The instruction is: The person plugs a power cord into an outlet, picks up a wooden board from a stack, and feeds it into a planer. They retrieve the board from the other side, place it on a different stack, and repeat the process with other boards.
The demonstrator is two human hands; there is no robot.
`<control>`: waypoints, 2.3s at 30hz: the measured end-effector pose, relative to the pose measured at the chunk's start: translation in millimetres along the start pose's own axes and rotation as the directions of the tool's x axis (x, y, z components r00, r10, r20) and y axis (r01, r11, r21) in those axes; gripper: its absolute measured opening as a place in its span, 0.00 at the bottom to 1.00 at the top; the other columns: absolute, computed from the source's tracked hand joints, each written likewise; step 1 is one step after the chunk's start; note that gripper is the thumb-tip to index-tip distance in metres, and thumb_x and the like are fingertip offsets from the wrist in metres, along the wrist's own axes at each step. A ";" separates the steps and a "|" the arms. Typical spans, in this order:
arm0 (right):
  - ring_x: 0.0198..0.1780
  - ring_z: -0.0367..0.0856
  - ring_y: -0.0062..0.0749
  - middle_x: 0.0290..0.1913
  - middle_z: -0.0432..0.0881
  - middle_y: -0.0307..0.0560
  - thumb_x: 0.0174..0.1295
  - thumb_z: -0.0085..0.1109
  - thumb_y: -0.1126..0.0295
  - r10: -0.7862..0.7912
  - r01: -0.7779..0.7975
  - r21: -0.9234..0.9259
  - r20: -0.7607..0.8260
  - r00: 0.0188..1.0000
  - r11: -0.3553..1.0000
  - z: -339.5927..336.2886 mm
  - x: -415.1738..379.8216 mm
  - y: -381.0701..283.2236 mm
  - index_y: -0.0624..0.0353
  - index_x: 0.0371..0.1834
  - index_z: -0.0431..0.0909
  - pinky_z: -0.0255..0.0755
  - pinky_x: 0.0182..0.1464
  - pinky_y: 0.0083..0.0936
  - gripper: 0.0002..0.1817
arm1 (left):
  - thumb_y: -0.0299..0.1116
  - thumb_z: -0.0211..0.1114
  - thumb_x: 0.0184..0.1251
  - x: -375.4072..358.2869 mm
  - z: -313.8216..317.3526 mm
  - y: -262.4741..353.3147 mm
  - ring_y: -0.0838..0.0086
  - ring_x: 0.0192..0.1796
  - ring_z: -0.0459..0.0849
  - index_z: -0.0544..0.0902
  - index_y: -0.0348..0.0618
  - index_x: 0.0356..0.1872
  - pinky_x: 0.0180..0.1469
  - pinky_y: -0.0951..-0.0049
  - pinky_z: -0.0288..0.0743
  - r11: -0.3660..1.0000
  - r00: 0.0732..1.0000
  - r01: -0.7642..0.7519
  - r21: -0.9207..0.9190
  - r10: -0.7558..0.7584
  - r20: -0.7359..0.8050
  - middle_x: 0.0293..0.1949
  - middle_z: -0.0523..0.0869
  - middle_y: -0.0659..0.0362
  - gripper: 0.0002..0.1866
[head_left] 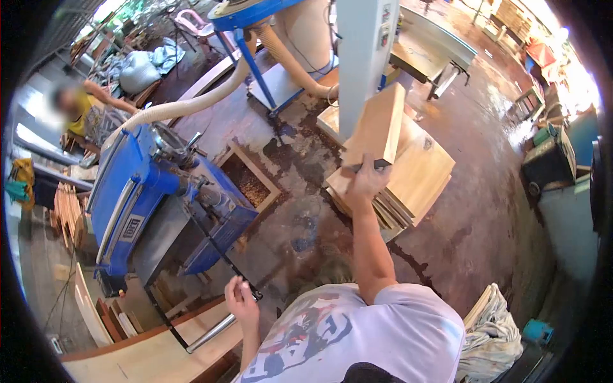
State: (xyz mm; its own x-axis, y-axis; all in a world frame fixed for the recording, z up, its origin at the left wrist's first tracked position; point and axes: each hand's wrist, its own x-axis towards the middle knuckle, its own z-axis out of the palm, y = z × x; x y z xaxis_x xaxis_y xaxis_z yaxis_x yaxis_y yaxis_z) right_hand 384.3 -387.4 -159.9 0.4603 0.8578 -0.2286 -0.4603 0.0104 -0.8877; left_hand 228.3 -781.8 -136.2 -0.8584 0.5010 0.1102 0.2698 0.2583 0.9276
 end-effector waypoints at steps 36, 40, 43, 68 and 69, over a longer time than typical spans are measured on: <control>0.53 0.83 0.35 0.54 0.83 0.53 0.65 0.67 0.63 0.736 -0.069 -0.737 0.676 -0.048 0.672 -13.3 -504.3 163.1 0.71 0.59 0.73 0.77 0.55 0.35 0.26 | 0.30 0.59 0.65 101.2 -310.5 -167.6 0.62 0.55 0.84 0.70 0.33 0.64 0.57 0.62 0.80 0.403 0.914 0.405 -0.820 -0.193 0.357 0.55 0.82 0.49 0.26; 0.52 0.83 0.37 0.54 0.83 0.51 0.64 0.67 0.61 0.756 -0.107 -0.756 0.652 -0.053 0.645 24.7 -522.9 246.2 0.69 0.58 0.75 0.79 0.51 0.40 0.25 | 0.32 0.56 0.70 81.6 -316.6 -217.1 0.58 0.61 0.80 0.70 0.34 0.65 0.60 0.56 0.77 0.403 0.895 0.382 -0.832 -0.386 0.224 0.61 0.78 0.48 0.24; 0.51 0.83 0.38 0.53 0.83 0.49 0.65 0.66 0.59 0.804 -0.080 -0.802 0.594 -0.016 0.591 49.8 -530.3 270.4 0.64 0.57 0.76 0.79 0.49 0.44 0.24 | 0.34 0.60 0.70 61.7 -305.9 -233.3 0.54 0.62 0.79 0.69 0.35 0.65 0.60 0.52 0.77 0.245 0.854 0.402 -0.882 -0.448 0.265 0.62 0.77 0.47 0.25; 0.36 0.79 0.33 0.51 0.77 0.53 0.58 0.68 0.67 0.417 0.682 -0.347 0.906 0.068 0.643 -22.4 -403.3 174.8 0.65 0.65 0.68 0.76 0.41 0.28 0.32 | 0.38 0.61 0.75 227.8 -211.0 -235.2 0.49 0.47 0.87 0.63 0.20 0.61 0.48 0.62 0.88 0.372 0.714 0.255 -0.893 -0.695 -0.086 0.53 0.77 0.41 0.29; 0.37 0.80 0.36 0.50 0.76 0.54 0.58 0.67 0.67 0.415 0.708 -0.318 0.909 0.037 0.631 -18.4 -404.2 174.9 0.65 0.65 0.68 0.76 0.42 0.30 0.32 | 0.38 0.61 0.74 234.0 -210.5 -229.2 0.49 0.46 0.87 0.65 0.19 0.58 0.47 0.61 0.88 0.382 0.697 0.260 -0.887 -0.710 -0.102 0.53 0.78 0.41 0.28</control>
State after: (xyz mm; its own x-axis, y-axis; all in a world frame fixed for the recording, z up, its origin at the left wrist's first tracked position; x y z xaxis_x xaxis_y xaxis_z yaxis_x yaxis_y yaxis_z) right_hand 131.7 -741.7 -230.1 -0.8639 0.5034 -0.0140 0.2762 0.4503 -0.8491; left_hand -126.2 -897.7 -247.9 -0.8343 0.0817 -0.5453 -0.5067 -0.5035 0.6998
